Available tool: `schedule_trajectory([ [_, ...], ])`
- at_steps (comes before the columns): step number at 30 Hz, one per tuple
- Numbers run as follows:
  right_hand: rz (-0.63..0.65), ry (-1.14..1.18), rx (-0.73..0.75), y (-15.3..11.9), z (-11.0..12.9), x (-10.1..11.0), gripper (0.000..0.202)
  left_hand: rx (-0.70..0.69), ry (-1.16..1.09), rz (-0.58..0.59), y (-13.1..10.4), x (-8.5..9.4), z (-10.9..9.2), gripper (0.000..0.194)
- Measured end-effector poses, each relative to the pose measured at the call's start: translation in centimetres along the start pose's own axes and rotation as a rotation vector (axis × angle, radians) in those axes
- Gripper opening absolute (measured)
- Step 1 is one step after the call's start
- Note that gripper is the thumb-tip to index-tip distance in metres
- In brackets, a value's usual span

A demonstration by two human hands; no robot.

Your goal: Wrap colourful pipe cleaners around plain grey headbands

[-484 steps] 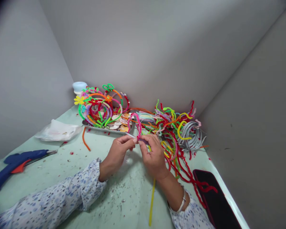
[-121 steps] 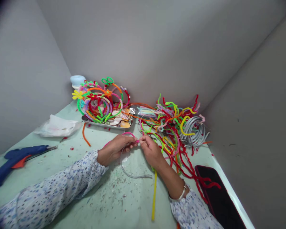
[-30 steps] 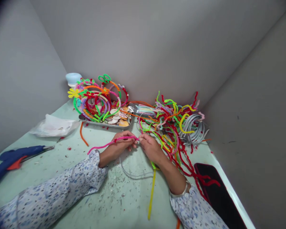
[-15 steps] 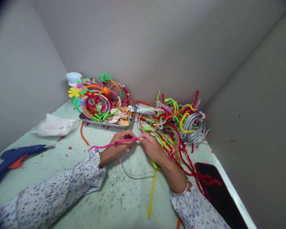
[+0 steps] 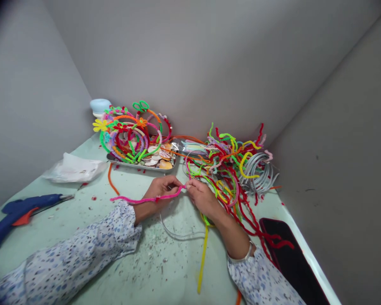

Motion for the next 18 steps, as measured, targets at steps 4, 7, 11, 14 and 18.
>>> schedule_trajectory([
  [4,-0.005,0.009,0.016,0.0,0.0,0.1,0.017,0.149,-0.151,0.067,-0.1,0.1,-0.4,0.017],
  [7,0.013,0.036,0.014,-0.1,0.1,0.1,0.016,0.258,-0.272,0.114,-0.1,0.3,-0.8,0.024],
  [11,0.022,0.026,0.031,-0.1,0.1,0.2,0.016,0.356,-0.344,0.129,0.3,0.2,-0.3,0.029],
  [14,0.02,-0.006,0.053,-0.1,0.0,0.3,0.017,0.421,-0.319,0.099,0.6,-0.2,0.6,0.032],
  [18,0.01,-0.051,0.069,-0.1,-0.2,0.3,0.018,0.443,-0.259,0.138,0.9,-0.3,0.6,0.036],
])
Point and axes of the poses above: each hand's wrist, its own y-axis towards the middle knuckle, its own x-axis out of the back of the hand, z = x × y, the point moved 1 cm from there along y, towards the middle knuckle, and after that the axes turned 14 degrees about -z, right-handed, at the moved point
